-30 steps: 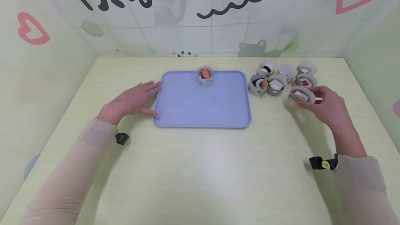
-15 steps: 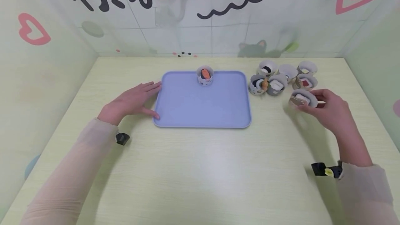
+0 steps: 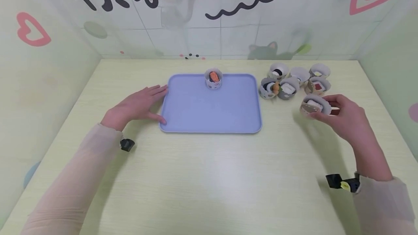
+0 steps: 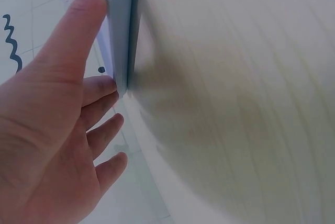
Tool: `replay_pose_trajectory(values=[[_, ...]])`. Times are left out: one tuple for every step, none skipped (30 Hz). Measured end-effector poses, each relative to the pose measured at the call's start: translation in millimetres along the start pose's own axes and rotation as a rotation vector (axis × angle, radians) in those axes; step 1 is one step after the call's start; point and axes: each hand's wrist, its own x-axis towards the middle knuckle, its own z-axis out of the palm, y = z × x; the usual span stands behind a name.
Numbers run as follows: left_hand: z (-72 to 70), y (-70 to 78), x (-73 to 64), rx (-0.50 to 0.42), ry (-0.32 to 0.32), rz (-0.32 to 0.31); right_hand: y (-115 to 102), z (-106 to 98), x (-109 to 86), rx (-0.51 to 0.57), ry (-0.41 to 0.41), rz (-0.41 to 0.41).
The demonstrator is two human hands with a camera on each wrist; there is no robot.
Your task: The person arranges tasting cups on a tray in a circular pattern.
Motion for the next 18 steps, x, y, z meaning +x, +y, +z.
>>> replay_pose_trajectory(values=[[0.0,-0.1,-0.3,-0.002,0.001,0.0,-1,0,-1.1,-0.004,0.003,-0.001],[-0.1,-0.2,-0.6,-0.003,0.001,0.0,-2,-1,-2.1,-0.005,0.002,-0.002],[-0.1,-0.2,-0.7,-0.003,0.001,0.001,-3,-1,-3.0,-0.008,0.001,-0.003],[-0.2,-0.2,-0.7,-0.003,0.002,0.001,-4,-1,-3.7,-0.01,0.001,-0.004],[-0.3,-0.2,-0.6,-0.003,0.002,0.002,-5,-2,-4.2,-0.012,0.001,-0.006],[-0.3,-0.2,-0.6,-0.002,0.002,0.003,-7,-2,-4.8,-0.014,0.003,-0.007],[-0.2,-0.3,-0.5,-0.001,0.002,0.003,-8,-2,-5.1,-0.017,0.004,-0.007],[-0.2,-0.3,-0.5,-0.001,0.001,0.003,-8,-3,-5.3,-0.017,0.003,-0.009],[-0.2,-0.4,-0.5,0.0,0.001,0.003,-9,-3,-5.5,-0.019,0.005,-0.009],[0.0,-0.6,-0.4,0.0,0.001,0.003,-10,-3,-5.8,-0.018,0.007,-0.01],[0.1,-0.6,-0.3,-0.001,0.001,0.003,-10,-4,-6.3,-0.018,0.009,-0.013],[0.0,-0.6,-0.5,-0.002,0.0,0.003,-11,-4,-6.6,-0.022,0.011,-0.011],[-0.1,-0.5,-0.5,-0.003,0.0,0.003,-12,-4,-6.7,-0.026,0.012,-0.011],[-0.3,-0.5,-0.6,-0.004,0.001,0.003,-13,-4,-6.9,-0.031,0.014,-0.01],[-0.3,-0.5,-0.7,-0.006,0.002,0.003,-14,-3,-7.0,-0.035,0.017,-0.011],[-0.4,-0.5,-0.7,-0.008,0.003,0.004,-15,-4,-7.5,-0.035,0.017,-0.014],[-0.4,-0.5,-0.8,-0.01,0.004,0.005,-17,-4,-7.8,-0.037,0.017,-0.015],[-0.4,-0.6,-0.9,-0.013,0.005,0.005,-19,-4,-7.6,-0.044,0.021,-0.014]])
